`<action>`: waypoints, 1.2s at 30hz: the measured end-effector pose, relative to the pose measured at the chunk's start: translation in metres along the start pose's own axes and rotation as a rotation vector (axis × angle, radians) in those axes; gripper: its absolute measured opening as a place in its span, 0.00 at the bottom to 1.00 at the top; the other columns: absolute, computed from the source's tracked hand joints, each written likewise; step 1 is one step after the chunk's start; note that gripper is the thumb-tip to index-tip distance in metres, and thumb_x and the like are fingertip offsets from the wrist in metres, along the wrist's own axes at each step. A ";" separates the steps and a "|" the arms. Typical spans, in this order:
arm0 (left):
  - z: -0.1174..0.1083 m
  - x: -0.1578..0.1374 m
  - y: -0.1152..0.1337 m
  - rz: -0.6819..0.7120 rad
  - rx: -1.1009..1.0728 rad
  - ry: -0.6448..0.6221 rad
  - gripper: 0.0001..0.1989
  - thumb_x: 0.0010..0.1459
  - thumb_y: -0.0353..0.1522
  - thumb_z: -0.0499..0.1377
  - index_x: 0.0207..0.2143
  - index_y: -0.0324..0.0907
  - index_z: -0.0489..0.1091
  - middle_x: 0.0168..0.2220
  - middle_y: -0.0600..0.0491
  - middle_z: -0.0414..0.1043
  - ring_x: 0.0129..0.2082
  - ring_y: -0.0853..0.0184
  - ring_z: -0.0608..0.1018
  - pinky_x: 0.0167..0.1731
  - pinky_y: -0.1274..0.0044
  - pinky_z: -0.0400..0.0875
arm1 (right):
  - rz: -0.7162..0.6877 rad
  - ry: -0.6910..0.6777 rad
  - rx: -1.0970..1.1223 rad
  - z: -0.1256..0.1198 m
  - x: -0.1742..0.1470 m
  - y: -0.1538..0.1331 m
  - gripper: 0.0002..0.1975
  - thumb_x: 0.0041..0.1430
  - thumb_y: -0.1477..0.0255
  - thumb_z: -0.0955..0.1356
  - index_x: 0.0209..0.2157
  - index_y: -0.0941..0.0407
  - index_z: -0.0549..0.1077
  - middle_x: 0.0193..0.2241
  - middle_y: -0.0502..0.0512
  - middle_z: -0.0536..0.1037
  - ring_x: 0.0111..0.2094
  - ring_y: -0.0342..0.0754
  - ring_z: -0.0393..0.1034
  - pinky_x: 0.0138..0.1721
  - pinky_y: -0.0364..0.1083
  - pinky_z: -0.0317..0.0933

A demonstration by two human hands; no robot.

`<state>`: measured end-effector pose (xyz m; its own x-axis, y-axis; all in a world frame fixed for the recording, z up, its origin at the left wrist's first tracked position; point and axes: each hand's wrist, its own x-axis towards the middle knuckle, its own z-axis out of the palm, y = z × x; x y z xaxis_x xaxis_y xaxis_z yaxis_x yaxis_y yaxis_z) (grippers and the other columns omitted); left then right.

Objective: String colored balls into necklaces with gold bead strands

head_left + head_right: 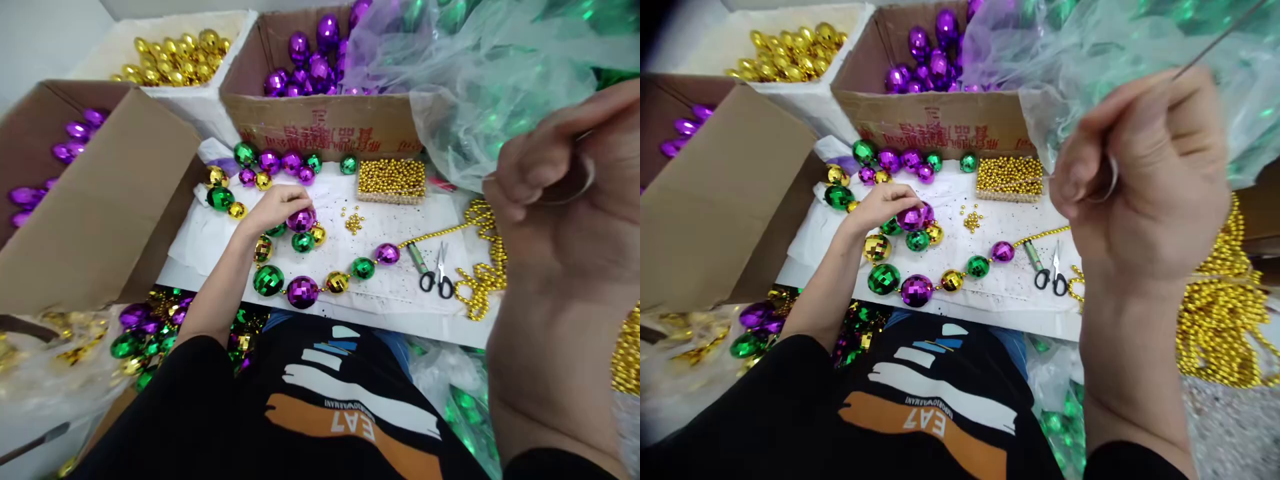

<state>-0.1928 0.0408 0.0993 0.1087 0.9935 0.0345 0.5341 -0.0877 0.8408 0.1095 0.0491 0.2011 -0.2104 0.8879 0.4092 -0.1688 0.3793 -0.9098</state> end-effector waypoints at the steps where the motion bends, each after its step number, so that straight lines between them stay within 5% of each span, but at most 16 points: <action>1: -0.001 -0.001 0.001 -0.003 -0.106 0.037 0.11 0.56 0.37 0.61 0.26 0.39 0.73 0.24 0.54 0.73 0.26 0.70 0.74 0.32 0.76 0.68 | -0.029 0.030 0.003 0.001 -0.004 0.004 0.09 0.66 0.70 0.66 0.31 0.52 0.76 0.19 0.47 0.63 0.18 0.39 0.55 0.17 0.45 0.46; 4: -0.007 -0.003 0.009 -0.011 -0.380 0.138 0.12 0.57 0.40 0.61 0.28 0.40 0.71 0.23 0.54 0.71 0.27 0.70 0.76 0.35 0.75 0.72 | 0.065 -0.146 -0.172 -0.001 -0.018 0.032 0.06 0.61 0.69 0.69 0.31 0.53 0.78 0.19 0.48 0.69 0.19 0.41 0.60 0.19 0.44 0.51; 8: -0.019 -0.007 0.017 -0.028 -0.568 0.180 0.13 0.56 0.42 0.65 0.29 0.42 0.70 0.17 0.61 0.61 0.19 0.75 0.68 0.30 0.75 0.75 | 0.240 -0.399 -0.523 -0.027 -0.037 0.092 0.15 0.57 0.57 0.70 0.27 0.54 0.77 0.25 0.52 0.75 0.25 0.44 0.67 0.26 0.45 0.59; 15: -0.052 -0.014 0.034 0.072 -0.747 0.195 0.18 0.44 0.43 0.72 0.26 0.43 0.71 0.17 0.61 0.58 0.17 0.77 0.61 0.23 0.76 0.74 | 0.307 -0.191 -0.853 -0.107 -0.052 0.178 0.13 0.58 0.59 0.68 0.27 0.53 0.77 0.28 0.56 0.78 0.29 0.50 0.69 0.30 0.48 0.58; 22: -0.064 -0.020 0.066 0.028 -0.611 0.308 0.15 0.42 0.43 0.73 0.23 0.46 0.72 0.12 0.62 0.45 0.14 0.79 0.51 0.15 0.81 0.53 | 0.425 -0.260 -1.314 -0.116 -0.035 0.180 0.14 0.64 0.69 0.63 0.38 0.56 0.80 0.37 0.61 0.78 0.40 0.53 0.69 0.37 0.47 0.57; 28: -0.044 -0.023 0.070 -0.084 -0.571 0.284 0.11 0.43 0.42 0.71 0.23 0.47 0.76 0.12 0.60 0.46 0.15 0.78 0.51 0.15 0.79 0.48 | 0.407 -0.343 -1.294 -0.098 -0.023 0.202 0.13 0.64 0.72 0.63 0.37 0.56 0.80 0.38 0.64 0.76 0.47 0.56 0.65 0.41 0.48 0.57; 32: -0.037 -0.031 0.066 -0.209 -0.492 0.299 0.07 0.45 0.40 0.69 0.23 0.49 0.77 0.17 0.57 0.62 0.18 0.74 0.61 0.16 0.76 0.58 | 0.411 -0.208 -1.287 -0.108 -0.024 0.210 0.12 0.64 0.72 0.64 0.42 0.57 0.79 0.42 0.64 0.76 0.48 0.54 0.66 0.44 0.47 0.58; 36: -0.037 -0.041 0.036 -0.236 -0.432 0.315 0.03 0.49 0.40 0.65 0.25 0.54 0.78 0.15 0.59 0.59 0.17 0.76 0.57 0.14 0.82 0.46 | 0.495 -0.003 -1.309 -0.155 -0.022 0.201 0.16 0.66 0.75 0.58 0.40 0.61 0.76 0.34 0.59 0.77 0.36 0.48 0.70 0.37 0.43 0.61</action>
<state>-0.2088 -0.0008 0.1486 -0.2618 0.9621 -0.0767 0.1163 0.1104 0.9871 0.2297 0.1462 -0.0022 0.0146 0.9995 0.0296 0.9324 -0.0029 -0.3613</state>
